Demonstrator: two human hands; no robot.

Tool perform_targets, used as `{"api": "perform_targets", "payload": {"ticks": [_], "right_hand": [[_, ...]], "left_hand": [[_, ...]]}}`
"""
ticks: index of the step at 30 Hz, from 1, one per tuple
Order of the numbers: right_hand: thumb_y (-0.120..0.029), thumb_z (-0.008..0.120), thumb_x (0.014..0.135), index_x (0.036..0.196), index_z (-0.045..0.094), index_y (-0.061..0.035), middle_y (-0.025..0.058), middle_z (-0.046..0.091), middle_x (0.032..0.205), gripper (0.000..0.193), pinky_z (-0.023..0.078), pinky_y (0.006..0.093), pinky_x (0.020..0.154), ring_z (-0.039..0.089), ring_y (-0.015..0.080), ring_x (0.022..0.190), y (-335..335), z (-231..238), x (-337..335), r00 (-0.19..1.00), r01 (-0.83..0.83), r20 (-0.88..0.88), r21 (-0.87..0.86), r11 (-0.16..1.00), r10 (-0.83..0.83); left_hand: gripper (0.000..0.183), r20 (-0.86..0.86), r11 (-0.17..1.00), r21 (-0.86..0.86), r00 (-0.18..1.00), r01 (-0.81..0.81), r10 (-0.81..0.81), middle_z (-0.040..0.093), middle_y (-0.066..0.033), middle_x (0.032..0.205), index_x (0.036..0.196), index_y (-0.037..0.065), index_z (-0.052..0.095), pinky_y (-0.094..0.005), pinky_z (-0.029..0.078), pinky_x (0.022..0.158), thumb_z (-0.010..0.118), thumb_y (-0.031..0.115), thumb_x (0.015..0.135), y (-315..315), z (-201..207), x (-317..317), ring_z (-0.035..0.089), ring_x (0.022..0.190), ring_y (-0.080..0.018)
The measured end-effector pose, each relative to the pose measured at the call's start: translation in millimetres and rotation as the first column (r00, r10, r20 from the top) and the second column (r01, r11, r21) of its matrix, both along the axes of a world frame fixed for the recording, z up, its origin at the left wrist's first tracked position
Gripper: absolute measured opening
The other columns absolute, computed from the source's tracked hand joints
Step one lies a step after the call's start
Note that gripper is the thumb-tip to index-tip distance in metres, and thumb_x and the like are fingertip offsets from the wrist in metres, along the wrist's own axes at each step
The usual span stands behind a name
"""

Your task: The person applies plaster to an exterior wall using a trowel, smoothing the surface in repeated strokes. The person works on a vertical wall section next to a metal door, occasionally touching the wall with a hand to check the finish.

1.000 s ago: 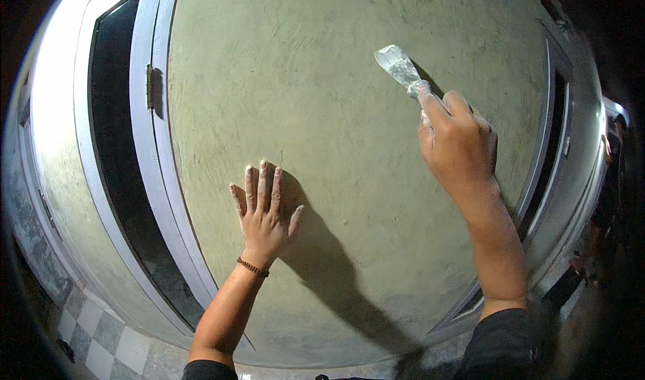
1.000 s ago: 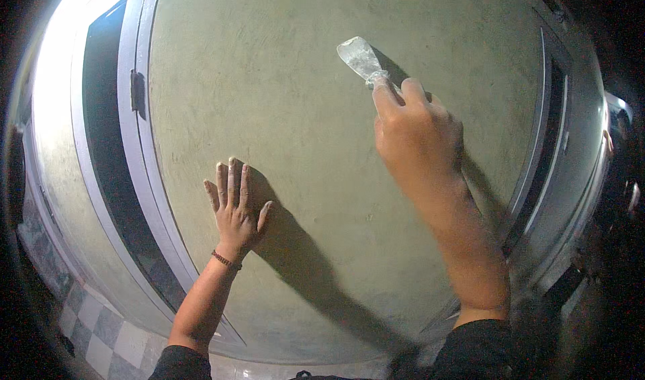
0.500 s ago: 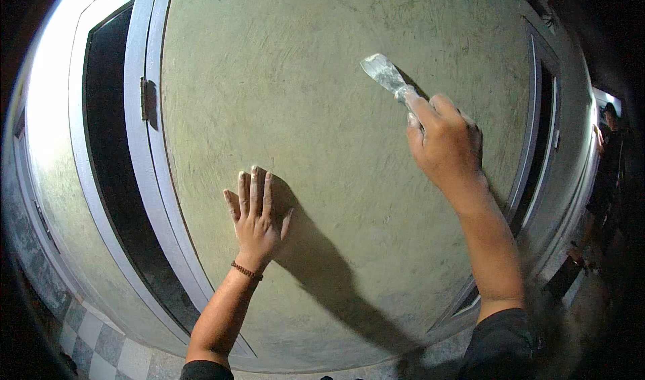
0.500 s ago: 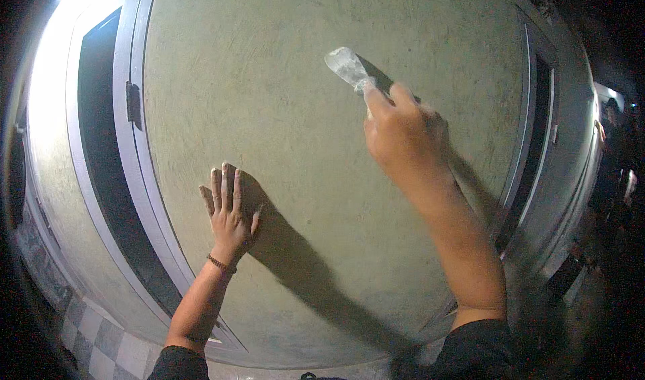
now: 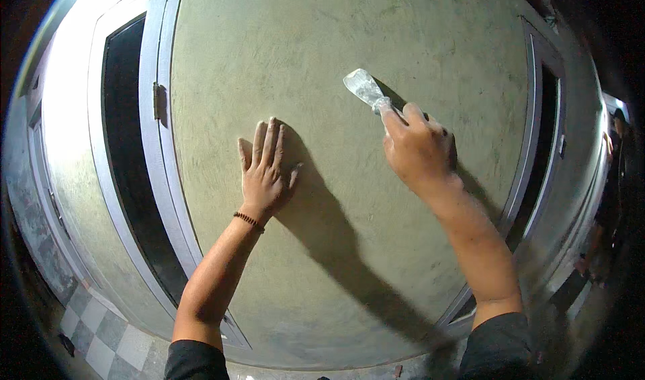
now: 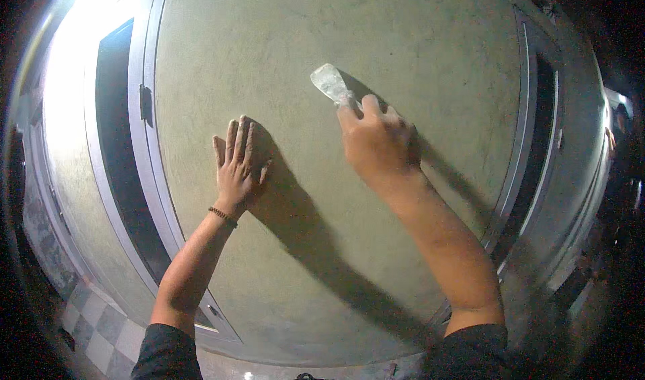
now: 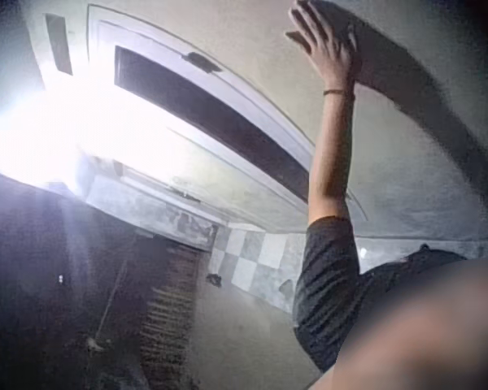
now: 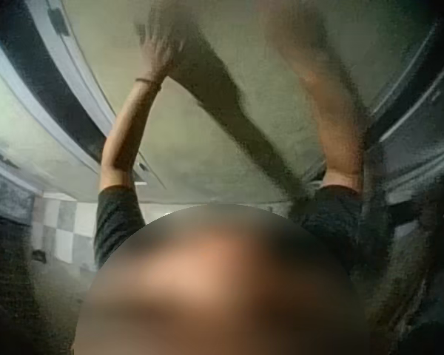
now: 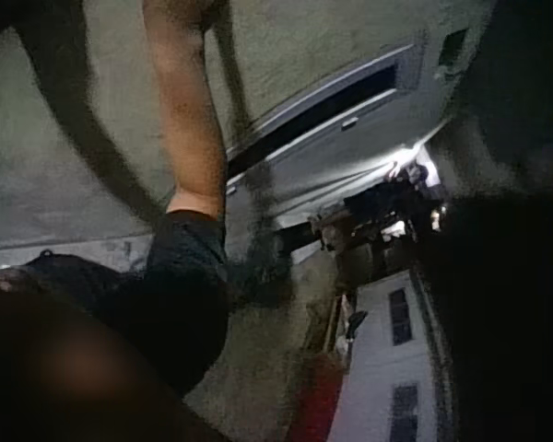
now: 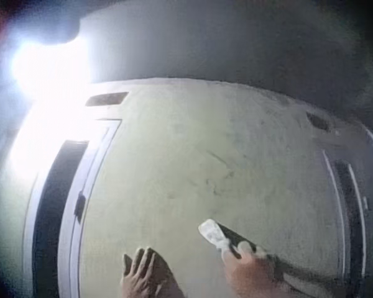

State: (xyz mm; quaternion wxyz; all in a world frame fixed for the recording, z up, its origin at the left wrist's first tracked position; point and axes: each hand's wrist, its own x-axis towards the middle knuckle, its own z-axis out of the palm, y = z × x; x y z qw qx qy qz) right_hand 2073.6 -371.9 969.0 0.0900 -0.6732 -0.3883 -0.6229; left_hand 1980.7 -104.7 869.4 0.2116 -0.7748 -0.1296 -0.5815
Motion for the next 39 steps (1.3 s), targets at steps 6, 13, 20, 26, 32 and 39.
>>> {"api": "perform_targets", "payload": {"ticks": [6,13,20,26,32,39], "right_hand": [[-0.013,0.065,0.090,0.106,0.067,-0.0072,0.0138,0.063,0.091,0.017,0.059,0.0438,0.065,0.071,0.0321,0.078,-21.0,-12.0,-18.1,0.997,-0.068,0.033,-0.001,0.998,0.068],[-0.013,0.063,0.090,0.108,0.067,-0.0072,0.0165,0.064,0.094,0.019,0.059,0.0459,0.068,0.071,0.0354,0.082,-7.8,-8.1,-36.4,0.993,-0.090,-0.079,0.027,0.996,0.092],[-0.011,0.068,0.088,0.116,0.068,-0.0008,0.0162,0.065,0.090,0.030,0.054,0.0401,0.070,0.068,0.0310,0.080,-28.4,9.6,-37.2,0.962,0.062,-0.272,0.231,0.971,0.004],[-0.014,0.067,0.088,0.115,0.067,-0.0023,0.0194,0.065,0.089,0.029,0.053,0.0445,0.073,0.067,0.0360,0.085,-30.6,42.2,-26.9,0.981,-0.080,-0.144,0.307,0.948,0.130],[-0.014,0.066,0.089,0.115,0.067,-0.0006,0.0169,0.066,0.087,0.029,0.053,0.0443,0.073,0.068,0.0326,0.082,-35.2,45.8,-22.5,0.957,0.082,-0.290,0.271,0.959,0.000],[-0.017,0.068,0.087,0.115,0.068,-0.0054,0.0194,0.067,0.089,0.030,0.054,0.0458,0.075,0.069,0.0354,0.083,-30.9,37.4,-24.9,0.949,0.067,-0.313,0.311,0.948,0.036]], "left_hand": [[0.083,0.061,0.996,-0.016,0.994,-0.089,0.089,0.009,-0.0070,0.170,0.162,0.009,0.014,-0.0547,-0.006,0.125,0.046,0.052,0.098,-27.8,-3.4,-9.2,0.003,0.157,-0.0271],[0.085,0.020,0.998,-0.039,0.999,-0.038,0.039,0.011,-0.0071,0.170,0.162,0.011,0.014,-0.0578,-0.002,0.124,0.049,0.051,0.095,-20.8,-8.9,-15.4,0.006,0.157,-0.0272],[0.092,0.011,0.997,0.049,0.998,-0.055,0.054,0.008,-0.0093,0.170,0.162,0.011,0.014,-0.0541,-0.004,0.126,0.055,0.049,0.089,-16.2,-6.1,-20.8,0.003,0.157,-0.0277],[0.093,-0.027,0.998,0.043,0.999,-0.035,0.036,0.009,-0.0106,0.170,0.162,0.011,0.015,-0.0545,-0.003,0.126,0.056,0.048,0.087,-17.4,-6.6,-26.7,0.005,0.157,-0.0287],[0.100,0.003,0.995,0.095,0.999,-0.035,0.035,0.008,-0.0104,0.170,0.162,0.012,0.014,-0.0549,-0.004,0.126,0.059,0.052,0.083,-17.8,-5.5,-26.8,0.003,0.157,-0.0296],[0.100,-0.040,0.999,0.044,0.999,-0.032,0.034,0.008,-0.0106,0.170,0.162,0.012,0.014,-0.0544,-0.004,0.126,0.060,0.051,0.083,-16.5,-3.0,-27.4,0.004,0.157,-0.0297]]}}
